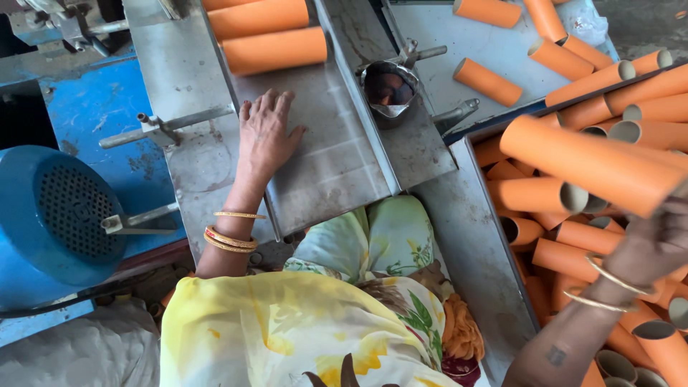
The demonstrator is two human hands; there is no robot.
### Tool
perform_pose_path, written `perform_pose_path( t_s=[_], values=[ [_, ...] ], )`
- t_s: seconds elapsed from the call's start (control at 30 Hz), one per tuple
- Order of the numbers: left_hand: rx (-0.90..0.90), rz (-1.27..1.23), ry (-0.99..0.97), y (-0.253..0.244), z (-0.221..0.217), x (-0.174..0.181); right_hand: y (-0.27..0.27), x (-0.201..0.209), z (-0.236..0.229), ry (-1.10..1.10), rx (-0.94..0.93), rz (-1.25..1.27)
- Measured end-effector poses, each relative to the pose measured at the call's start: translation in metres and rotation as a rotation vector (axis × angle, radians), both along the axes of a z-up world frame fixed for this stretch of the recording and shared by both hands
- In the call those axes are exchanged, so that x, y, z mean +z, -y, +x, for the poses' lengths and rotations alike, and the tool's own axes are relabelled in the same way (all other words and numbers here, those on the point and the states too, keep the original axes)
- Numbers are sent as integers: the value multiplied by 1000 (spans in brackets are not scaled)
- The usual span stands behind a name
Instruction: The person sits on the floor and repeatedly picks up orange cylindrical objects from a metal bin, places them into a machine hopper, and then removes them from the output side to return them to the bin. The process is continuous and repetitive.
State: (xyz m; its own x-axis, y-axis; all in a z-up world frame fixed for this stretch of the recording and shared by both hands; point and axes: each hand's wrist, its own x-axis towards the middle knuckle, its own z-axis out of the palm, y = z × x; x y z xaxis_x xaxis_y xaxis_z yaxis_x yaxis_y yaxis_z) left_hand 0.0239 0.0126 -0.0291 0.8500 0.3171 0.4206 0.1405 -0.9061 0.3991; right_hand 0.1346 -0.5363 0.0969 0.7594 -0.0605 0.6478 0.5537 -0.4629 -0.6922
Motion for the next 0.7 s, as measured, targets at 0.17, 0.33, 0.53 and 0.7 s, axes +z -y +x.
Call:
perform_pose_path(
  t_s=[0.17,0.33,0.53,0.7],
  values=[
    [-50,-319,107,-5,-8,6,-67,32,-12,-36,288,349],
    [-159,-869,232,0,-25,27,-167,-33,-10,-254,552,305],
    [-375,-730,28,2,-60,67,-310,-133,-9,-419,1004,347],
    [-288,-242,-216,21,-46,62,-326,-106,-5,-699,822,16]
  ],
)
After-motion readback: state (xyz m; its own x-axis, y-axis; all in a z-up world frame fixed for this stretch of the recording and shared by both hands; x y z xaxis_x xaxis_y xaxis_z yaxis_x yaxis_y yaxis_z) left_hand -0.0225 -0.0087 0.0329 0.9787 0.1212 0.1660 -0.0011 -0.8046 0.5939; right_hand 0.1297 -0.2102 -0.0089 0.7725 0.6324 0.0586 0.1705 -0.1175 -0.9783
